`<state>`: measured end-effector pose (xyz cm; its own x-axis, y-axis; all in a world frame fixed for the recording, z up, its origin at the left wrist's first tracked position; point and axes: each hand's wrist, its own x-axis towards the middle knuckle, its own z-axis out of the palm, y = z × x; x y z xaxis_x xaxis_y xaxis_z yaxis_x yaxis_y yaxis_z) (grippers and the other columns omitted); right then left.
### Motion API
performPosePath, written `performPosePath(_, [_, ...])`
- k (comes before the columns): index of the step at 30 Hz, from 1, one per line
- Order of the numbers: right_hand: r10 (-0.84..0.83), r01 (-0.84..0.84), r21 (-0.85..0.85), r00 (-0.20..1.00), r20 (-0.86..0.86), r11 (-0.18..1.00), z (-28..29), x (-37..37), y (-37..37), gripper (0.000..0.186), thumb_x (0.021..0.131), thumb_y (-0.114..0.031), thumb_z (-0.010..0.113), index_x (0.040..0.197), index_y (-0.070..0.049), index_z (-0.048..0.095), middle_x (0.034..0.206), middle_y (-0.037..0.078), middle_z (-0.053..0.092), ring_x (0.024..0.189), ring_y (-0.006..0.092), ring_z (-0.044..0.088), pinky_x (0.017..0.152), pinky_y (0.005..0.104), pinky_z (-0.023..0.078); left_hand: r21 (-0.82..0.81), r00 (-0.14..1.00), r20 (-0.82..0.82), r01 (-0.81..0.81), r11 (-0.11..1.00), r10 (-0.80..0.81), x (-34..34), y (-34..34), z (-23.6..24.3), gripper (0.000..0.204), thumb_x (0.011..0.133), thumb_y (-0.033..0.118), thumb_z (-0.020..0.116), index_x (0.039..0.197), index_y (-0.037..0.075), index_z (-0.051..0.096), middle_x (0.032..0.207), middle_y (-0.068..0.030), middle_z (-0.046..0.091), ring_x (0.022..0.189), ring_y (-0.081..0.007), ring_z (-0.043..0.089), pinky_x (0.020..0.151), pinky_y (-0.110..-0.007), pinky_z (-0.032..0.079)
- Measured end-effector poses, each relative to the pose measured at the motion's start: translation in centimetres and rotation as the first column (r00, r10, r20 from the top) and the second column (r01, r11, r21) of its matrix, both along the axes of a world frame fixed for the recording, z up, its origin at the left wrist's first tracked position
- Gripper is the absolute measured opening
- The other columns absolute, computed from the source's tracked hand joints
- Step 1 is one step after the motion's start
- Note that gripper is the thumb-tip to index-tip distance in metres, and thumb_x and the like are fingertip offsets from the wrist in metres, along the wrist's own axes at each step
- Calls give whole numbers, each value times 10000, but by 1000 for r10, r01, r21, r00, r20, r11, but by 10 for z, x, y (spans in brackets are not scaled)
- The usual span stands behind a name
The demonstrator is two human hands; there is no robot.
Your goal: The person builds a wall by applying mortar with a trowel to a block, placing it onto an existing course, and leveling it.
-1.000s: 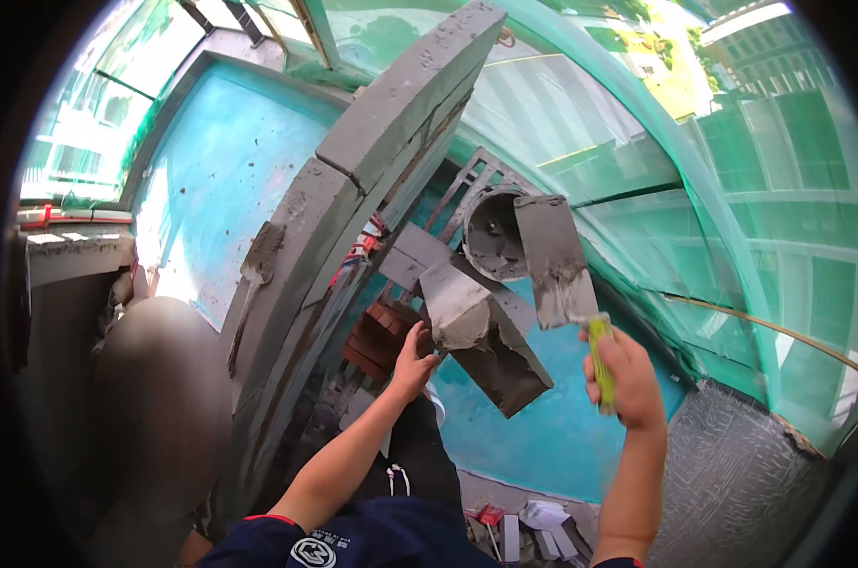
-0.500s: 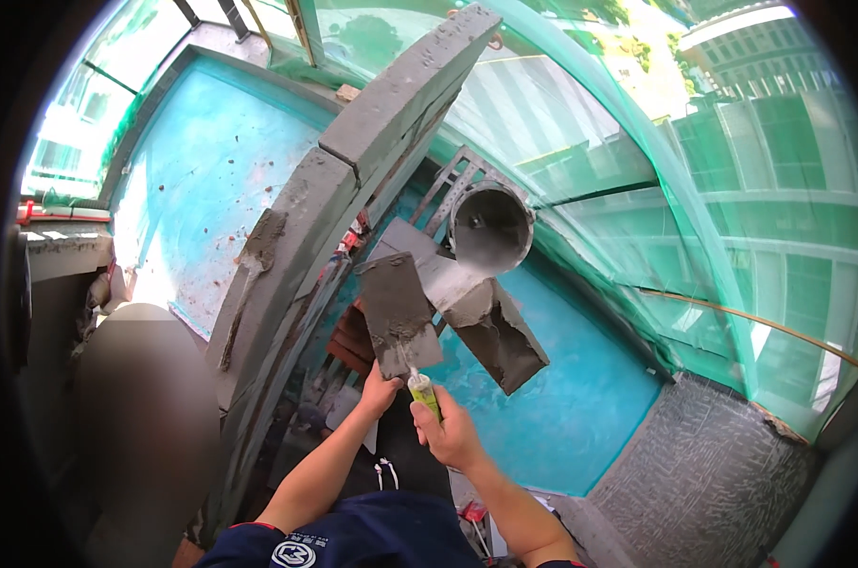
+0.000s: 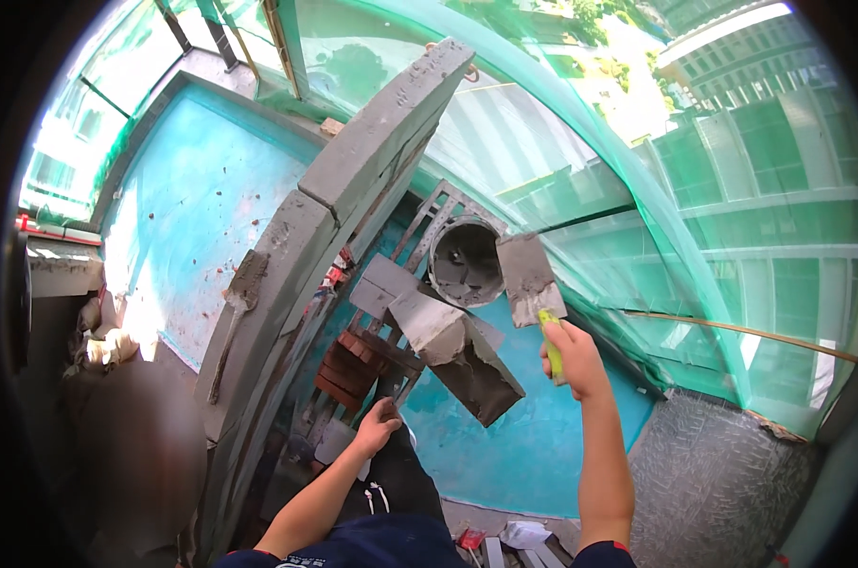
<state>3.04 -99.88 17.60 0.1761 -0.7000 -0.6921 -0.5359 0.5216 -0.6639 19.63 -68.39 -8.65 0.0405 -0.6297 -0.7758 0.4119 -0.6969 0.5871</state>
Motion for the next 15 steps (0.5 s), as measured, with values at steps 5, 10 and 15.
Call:
performPosePath(5, [-240,220,272,970,42,937,-119,-17,-76,373,909,-350,543,1007,9,560,807,83,603,622,151,571,542,292,487,-76,998,-29,-52,996,50,-12,-19,15,647,833,139,621,1395,13,325,1325,-194,465,1209,-271,482,995,-357,392])
performPosePath(10, [-450,421,265,891,60,868,-208,-53,-56,520,918,-390,533,1261,-20,407,1120,179,565,820,265,618,692,377,534,-203,951,143,-242,949,273,-8,-60,22,496,916,221,539,1344,7,406,1326,-155,469,1237,-259,445,1025,-341,346])
performPosePath(15, [-370,422,331,905,-210,844,-276,-69,50,614,883,-355,598,1354,-31,375,1251,139,540,1051,282,537,935,394,424,-425,839,361,-241,873,407,32,-135,42,397,948,228,458,1282,16,480,1335,-146,462,1258,-263,423,1062,-329,289])
